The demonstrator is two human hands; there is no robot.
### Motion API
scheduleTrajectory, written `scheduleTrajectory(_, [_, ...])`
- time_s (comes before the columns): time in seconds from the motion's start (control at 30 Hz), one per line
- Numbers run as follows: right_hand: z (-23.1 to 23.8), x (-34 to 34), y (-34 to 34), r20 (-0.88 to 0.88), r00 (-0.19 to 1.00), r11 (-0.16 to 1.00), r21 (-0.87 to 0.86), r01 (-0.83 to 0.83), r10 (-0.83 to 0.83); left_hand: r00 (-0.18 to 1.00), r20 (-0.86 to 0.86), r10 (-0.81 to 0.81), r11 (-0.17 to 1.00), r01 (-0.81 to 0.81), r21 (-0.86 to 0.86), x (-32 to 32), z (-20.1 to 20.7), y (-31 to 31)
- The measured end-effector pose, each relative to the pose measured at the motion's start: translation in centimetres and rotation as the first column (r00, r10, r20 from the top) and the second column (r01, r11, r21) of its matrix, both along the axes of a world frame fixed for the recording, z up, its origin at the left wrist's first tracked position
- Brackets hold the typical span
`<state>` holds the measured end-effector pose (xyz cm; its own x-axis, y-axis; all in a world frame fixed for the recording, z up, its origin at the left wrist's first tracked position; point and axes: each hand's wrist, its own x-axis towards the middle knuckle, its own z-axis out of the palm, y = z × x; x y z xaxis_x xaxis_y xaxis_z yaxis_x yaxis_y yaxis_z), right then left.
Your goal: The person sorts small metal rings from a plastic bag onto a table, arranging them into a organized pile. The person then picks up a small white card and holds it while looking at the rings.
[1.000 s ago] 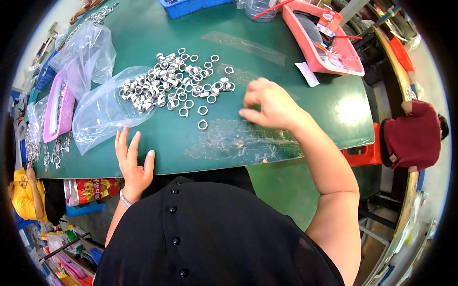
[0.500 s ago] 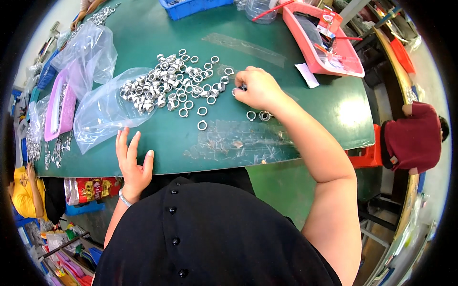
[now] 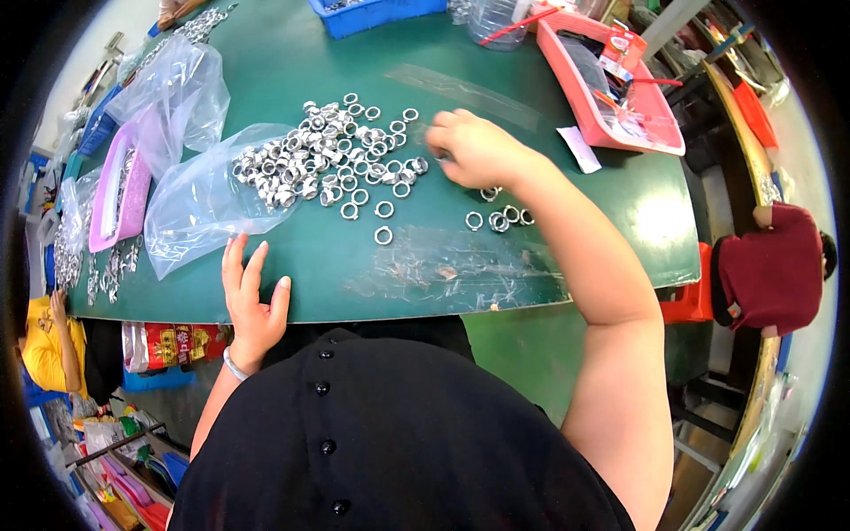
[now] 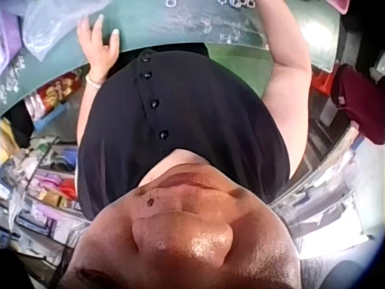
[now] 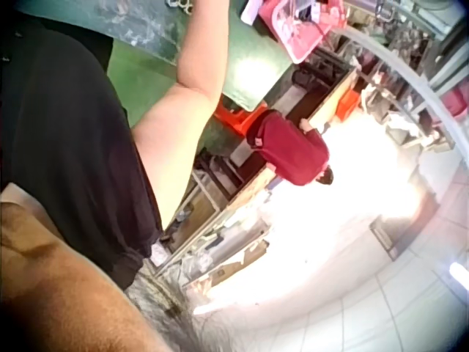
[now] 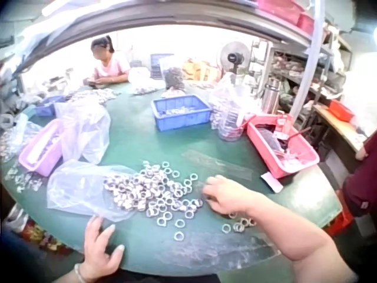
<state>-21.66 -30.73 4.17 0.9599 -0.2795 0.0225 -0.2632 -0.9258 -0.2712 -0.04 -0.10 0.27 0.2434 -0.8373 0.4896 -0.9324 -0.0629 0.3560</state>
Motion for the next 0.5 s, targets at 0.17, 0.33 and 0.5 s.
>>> scheduleTrajectory(0.17, [1.4, 0.2, 0.7, 0.045, 0.996, 0.995, 0.055, -0.082, 0.08, 1.0, -0.003, 0.009, 1.0, -0.009, 0.022, -0.1, -0.2, 0.1])
scheduleTrajectory(0.33, [-0.7, 1.4, 1.3, 0.064, 0.996, 0.995, 0.077, -0.061, 0.056, 1.0, -0.014, -0.011, 1.0, 0.012, 0.023, 0.0, -0.2, -0.1])
scheduleTrajectory(0.5, [1.8, -0.3, 1.0, -0.301, 0.954, 0.999, 0.05, 0.003, 0.012, 1.0, -0.009, 0.0, 1.0, 0.0, 0.013, 0.0, -0.4, 0.1])
